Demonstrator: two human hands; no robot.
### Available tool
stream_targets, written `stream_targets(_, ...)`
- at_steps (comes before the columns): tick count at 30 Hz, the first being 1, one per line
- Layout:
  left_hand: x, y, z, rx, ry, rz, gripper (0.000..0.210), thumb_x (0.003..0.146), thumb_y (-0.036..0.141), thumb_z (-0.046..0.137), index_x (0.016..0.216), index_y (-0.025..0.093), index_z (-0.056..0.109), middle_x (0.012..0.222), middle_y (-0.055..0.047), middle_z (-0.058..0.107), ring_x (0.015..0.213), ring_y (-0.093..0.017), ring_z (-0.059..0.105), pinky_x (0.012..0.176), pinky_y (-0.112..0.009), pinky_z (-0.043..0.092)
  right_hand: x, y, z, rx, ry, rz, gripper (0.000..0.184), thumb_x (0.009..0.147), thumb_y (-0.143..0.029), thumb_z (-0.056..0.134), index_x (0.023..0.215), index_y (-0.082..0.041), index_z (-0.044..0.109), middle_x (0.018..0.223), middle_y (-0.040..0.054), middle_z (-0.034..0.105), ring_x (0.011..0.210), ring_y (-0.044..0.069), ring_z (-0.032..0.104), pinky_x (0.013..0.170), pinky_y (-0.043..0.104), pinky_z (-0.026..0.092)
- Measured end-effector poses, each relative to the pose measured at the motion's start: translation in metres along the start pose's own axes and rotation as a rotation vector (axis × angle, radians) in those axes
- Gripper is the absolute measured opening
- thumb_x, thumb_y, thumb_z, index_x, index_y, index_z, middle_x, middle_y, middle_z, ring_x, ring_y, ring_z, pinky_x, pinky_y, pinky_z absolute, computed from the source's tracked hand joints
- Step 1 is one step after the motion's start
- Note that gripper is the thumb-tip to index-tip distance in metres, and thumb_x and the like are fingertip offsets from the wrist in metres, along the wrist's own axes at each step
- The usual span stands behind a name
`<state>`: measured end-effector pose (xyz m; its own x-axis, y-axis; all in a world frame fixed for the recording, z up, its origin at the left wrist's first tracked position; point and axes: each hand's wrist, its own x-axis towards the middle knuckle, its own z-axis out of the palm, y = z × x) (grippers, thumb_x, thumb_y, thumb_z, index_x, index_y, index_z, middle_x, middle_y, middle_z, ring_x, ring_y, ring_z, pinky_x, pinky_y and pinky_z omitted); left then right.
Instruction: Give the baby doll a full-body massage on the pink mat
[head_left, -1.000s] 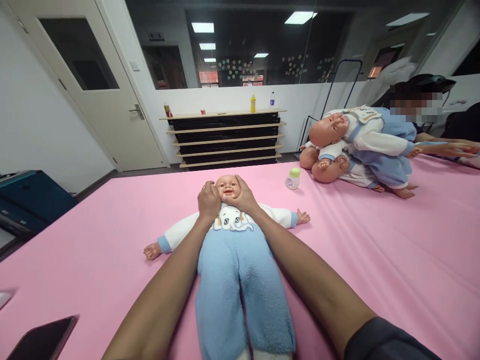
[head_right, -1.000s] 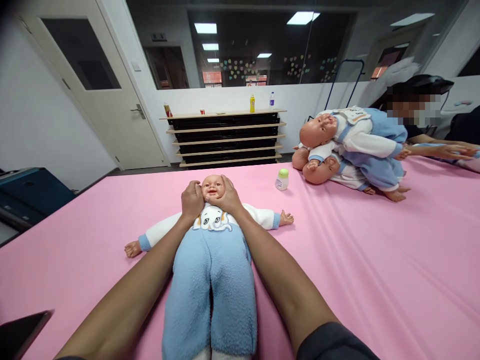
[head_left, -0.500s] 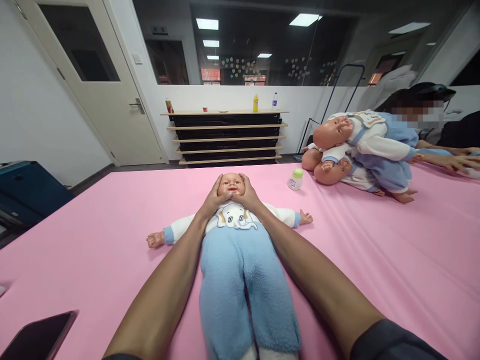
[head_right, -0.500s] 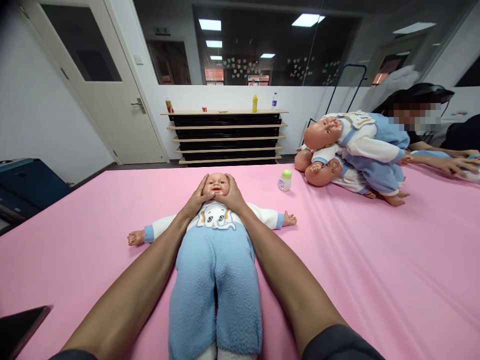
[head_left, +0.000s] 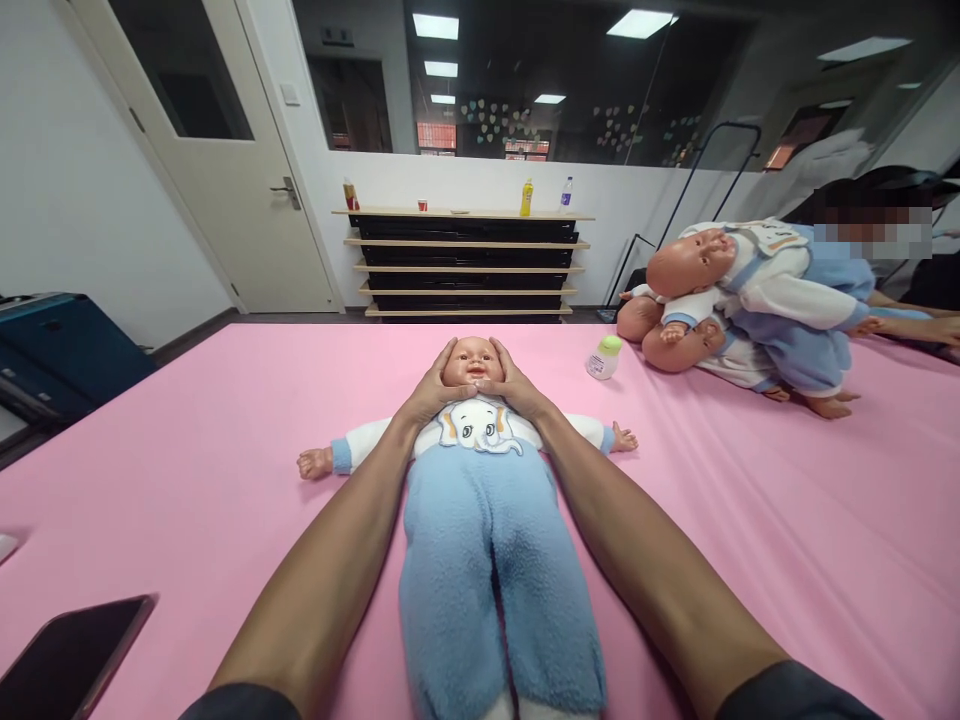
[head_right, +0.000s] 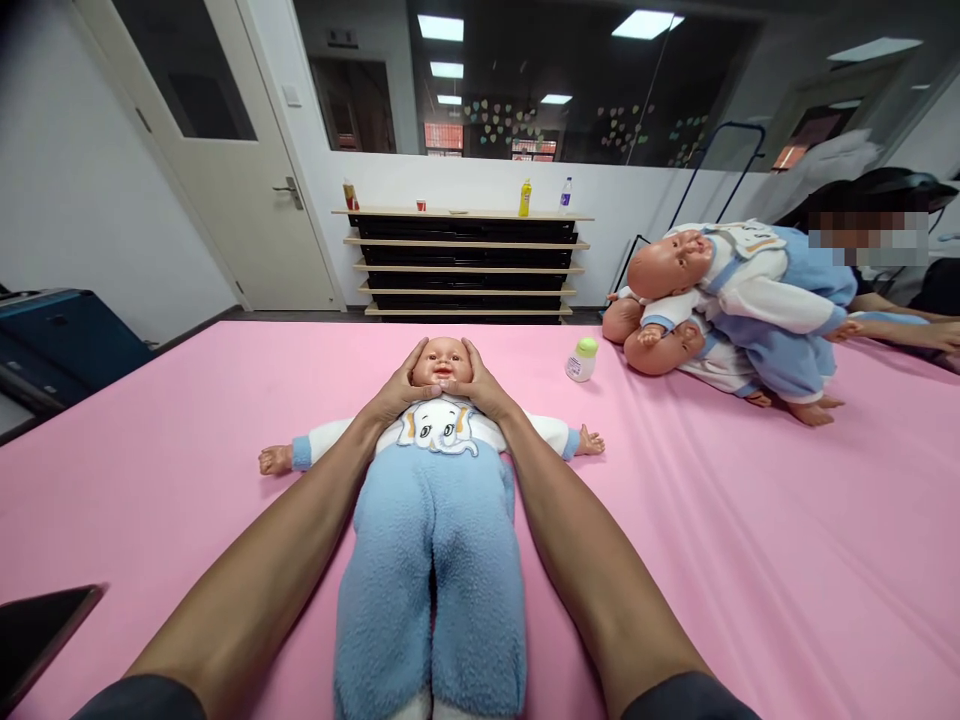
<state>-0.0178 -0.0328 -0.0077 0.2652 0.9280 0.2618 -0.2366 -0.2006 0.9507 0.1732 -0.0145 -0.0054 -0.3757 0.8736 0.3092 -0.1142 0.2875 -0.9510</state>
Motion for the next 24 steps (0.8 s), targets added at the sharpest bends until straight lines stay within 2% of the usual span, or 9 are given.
stream_targets(7, -0.004, 0.006, 0.002, -0.079, -0.032, -0.040, 0.105, 0.066, 0.019, 0.081, 0.151, 0.036, 0.019, 0.148, -0.009, 0.040, 0.127, -0.032, 0.049, 0.106, -0.048, 0.042, 0.001, 0.002, -0.002, 0.124, -0.010, 0.044, 0.108, 0.064, -0.030, 0.081, 0.151, -0.032, 0.018, 0.153, 0.0016, 0.030, 0.136, 0.027, 0.038, 0.114, 0.043, 0.034)
stream_targets(14, 0.000, 0.003, -0.002, -0.143, -0.014, -0.059, 0.099, 0.069, 0.017, 0.074, 0.151, 0.032, 0.021, 0.144, -0.009, 0.045, 0.125, -0.029, 0.052, 0.108, -0.045, 0.040, 0.002, 0.006, 0.000, 0.237, -0.013, 0.088, 0.101, 0.067, -0.024, 0.076, 0.151, -0.034, 0.019, 0.148, 0.0007, 0.038, 0.129, 0.028, 0.047, 0.110, 0.046, 0.039)
stream_targets(24, 0.001, 0.000, 0.000, -0.050, 0.034, -0.005, 0.100, 0.067, 0.020, 0.078, 0.150, 0.032, 0.024, 0.147, -0.009, 0.041, 0.127, -0.029, 0.049, 0.107, -0.045, 0.041, -0.003, -0.005, 0.008, 0.117, 0.032, 0.051, 0.113, 0.062, -0.029, 0.084, 0.152, -0.031, 0.016, 0.148, 0.0040, 0.037, 0.133, 0.028, 0.042, 0.113, 0.047, 0.034)
